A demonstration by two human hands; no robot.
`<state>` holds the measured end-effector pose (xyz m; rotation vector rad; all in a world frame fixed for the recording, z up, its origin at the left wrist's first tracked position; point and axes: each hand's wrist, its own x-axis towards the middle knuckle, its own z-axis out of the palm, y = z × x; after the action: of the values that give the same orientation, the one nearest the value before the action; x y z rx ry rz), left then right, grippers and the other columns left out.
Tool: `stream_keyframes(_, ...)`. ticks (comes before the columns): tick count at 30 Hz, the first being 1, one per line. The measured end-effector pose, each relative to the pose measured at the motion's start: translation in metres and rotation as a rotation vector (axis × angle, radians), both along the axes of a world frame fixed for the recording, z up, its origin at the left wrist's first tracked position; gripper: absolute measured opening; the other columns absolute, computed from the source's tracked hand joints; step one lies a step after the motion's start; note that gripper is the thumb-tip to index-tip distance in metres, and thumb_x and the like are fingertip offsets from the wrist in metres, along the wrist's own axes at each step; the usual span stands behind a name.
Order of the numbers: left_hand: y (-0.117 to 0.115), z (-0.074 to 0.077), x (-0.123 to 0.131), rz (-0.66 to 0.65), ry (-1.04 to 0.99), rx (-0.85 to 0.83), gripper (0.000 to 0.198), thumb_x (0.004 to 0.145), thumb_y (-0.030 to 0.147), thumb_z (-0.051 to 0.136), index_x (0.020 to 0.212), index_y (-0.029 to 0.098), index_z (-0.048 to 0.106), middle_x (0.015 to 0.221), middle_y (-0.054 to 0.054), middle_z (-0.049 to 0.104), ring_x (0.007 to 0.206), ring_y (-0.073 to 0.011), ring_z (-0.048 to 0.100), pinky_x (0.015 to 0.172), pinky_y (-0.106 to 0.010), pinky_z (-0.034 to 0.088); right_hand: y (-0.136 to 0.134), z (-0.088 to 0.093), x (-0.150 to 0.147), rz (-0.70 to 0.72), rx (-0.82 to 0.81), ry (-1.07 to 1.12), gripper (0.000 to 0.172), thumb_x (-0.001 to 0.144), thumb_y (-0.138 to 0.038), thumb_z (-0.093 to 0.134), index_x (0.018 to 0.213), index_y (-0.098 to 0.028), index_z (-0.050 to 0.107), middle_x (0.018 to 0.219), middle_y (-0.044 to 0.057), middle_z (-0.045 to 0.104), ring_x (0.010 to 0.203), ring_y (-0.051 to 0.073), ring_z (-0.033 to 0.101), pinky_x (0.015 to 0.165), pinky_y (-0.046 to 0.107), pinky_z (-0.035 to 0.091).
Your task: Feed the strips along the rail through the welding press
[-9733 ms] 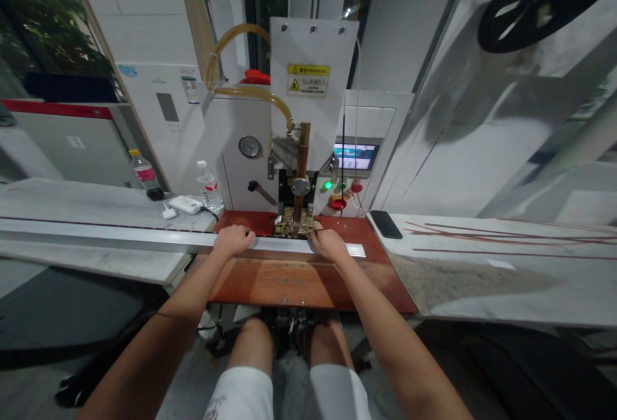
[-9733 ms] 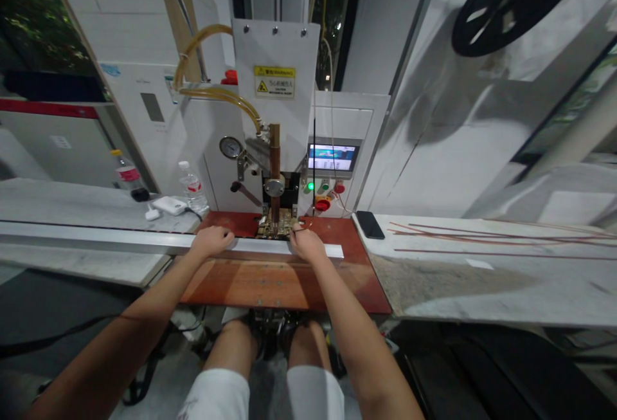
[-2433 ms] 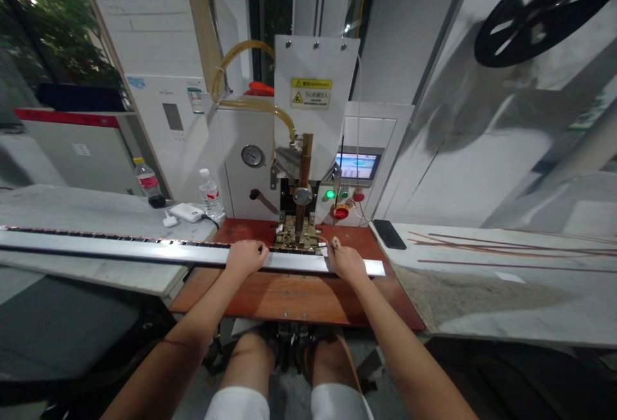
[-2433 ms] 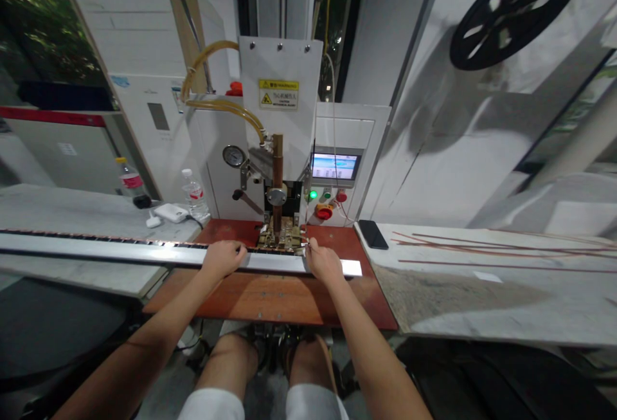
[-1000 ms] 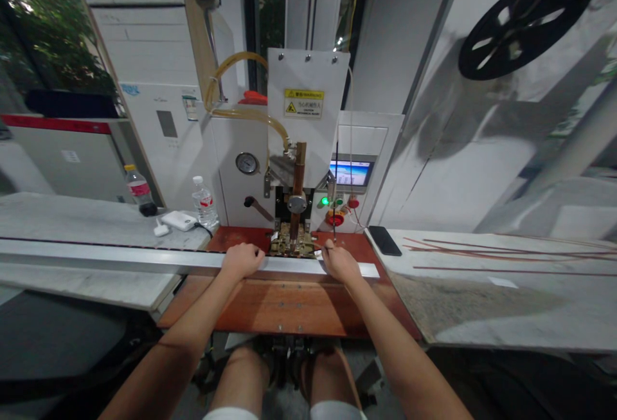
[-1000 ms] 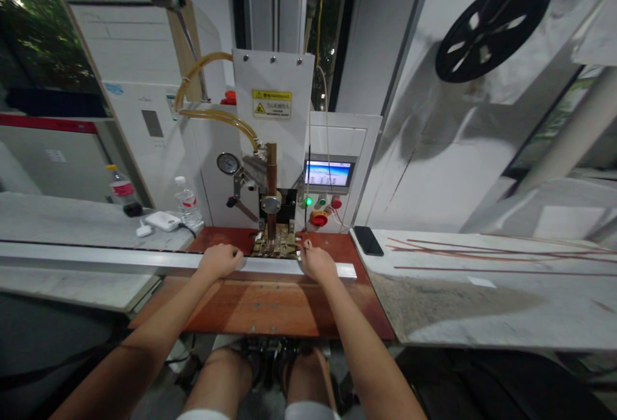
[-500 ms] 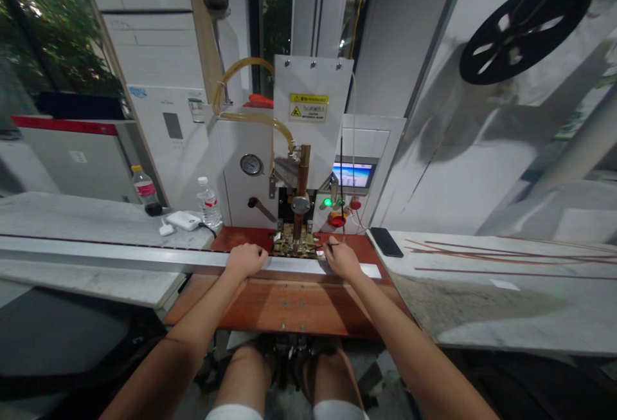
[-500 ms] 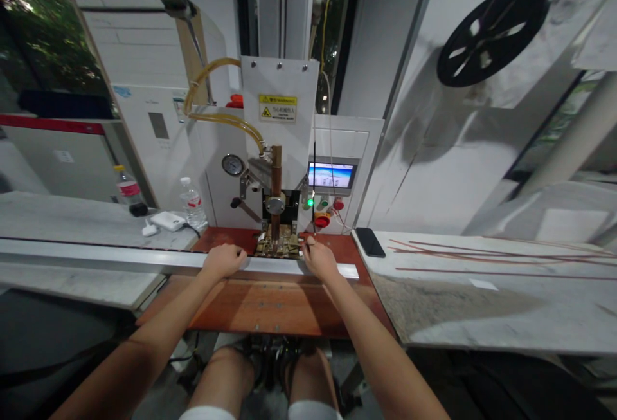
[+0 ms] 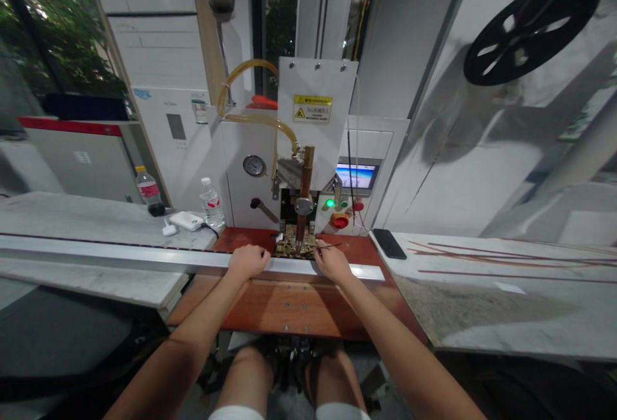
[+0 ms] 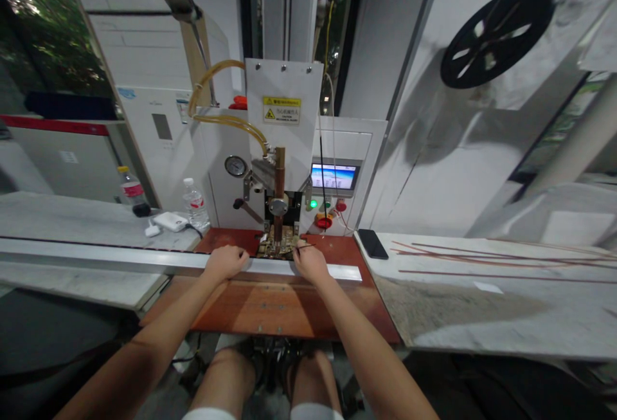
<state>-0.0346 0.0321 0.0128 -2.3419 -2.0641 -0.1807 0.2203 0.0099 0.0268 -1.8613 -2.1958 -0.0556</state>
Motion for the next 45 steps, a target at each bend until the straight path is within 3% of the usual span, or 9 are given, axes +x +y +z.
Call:
stream_keyframes(8,-0.001,0.001,0.000,-0.020,0.005,-0.007,0.052,0.086,0.045,0.026,0.093,0.022,0.072,0.092,-0.013,0.069,0.089,-0.0257,0.063,0.078,-0.034,0.045,-0.001,-0.007,0.000,0.063,0.013,0.037,0.029,0.094,-0.036,0.032,0.101,-0.020,0.056,0.097,0.008,0.066,0.090,0.018,0.061,0.076,0.024,0.038)
stream_keyframes(15,-0.002,0.002,-0.001,-0.036,-0.002,0.000,0.057,0.088,0.049,0.023,0.094,0.021,0.072,0.092,-0.013,0.070,0.090,-0.0252,0.063,0.079,-0.034,0.044,0.001,-0.011,0.006,0.130,0.040,0.202,0.027,0.088,-0.035,0.045,0.096,-0.021,0.067,0.103,0.006,0.067,0.099,0.017,0.058,0.086,0.024,0.039)
stream_keyframes(21,-0.001,0.000,-0.002,-0.053,0.019,0.021,0.057,0.088,0.048,0.021,0.091,0.021,0.072,0.090,-0.012,0.070,0.086,-0.0248,0.064,0.077,-0.035,0.045,0.007,-0.017,0.010,0.136,0.060,0.323,0.018,0.078,-0.030,0.055,0.084,-0.023,0.070,0.092,0.001,0.070,0.086,0.015,0.061,0.076,0.020,0.041)
stream_keyframes(27,-0.001,0.000,-0.002,-0.052,0.027,0.022,0.058,0.088,0.049,0.021,0.091,0.022,0.072,0.090,-0.012,0.070,0.087,-0.0246,0.064,0.077,-0.034,0.045,0.007,-0.016,0.011,0.112,0.060,0.290,0.020,0.082,-0.031,0.050,0.079,-0.024,0.069,0.080,0.000,0.070,0.076,0.013,0.060,0.066,0.018,0.037)
stream_keyframes(37,0.005,0.014,-0.010,-0.177,-0.045,-0.088,0.047,0.088,0.041,0.026,0.095,0.023,0.069,0.099,-0.009,0.070,0.094,-0.0203,0.063,0.084,-0.029,0.043,0.005,-0.014,0.010,0.071,0.029,0.172,0.027,0.089,-0.037,0.044,0.093,-0.027,0.068,0.094,0.001,0.070,0.090,0.014,0.061,0.075,0.020,0.038)
stream_keyframes(45,0.016,0.019,-0.031,-0.134,-0.055,-0.072,0.043,0.087,0.037,0.029,0.100,0.025,0.068,0.106,-0.005,0.069,0.100,-0.0179,0.060,0.088,-0.026,0.042,0.004,-0.013,0.009,0.062,0.059,0.144,0.025,0.088,-0.032,0.044,0.089,-0.024,0.067,0.093,0.002,0.069,0.089,0.015,0.060,0.077,0.020,0.038)
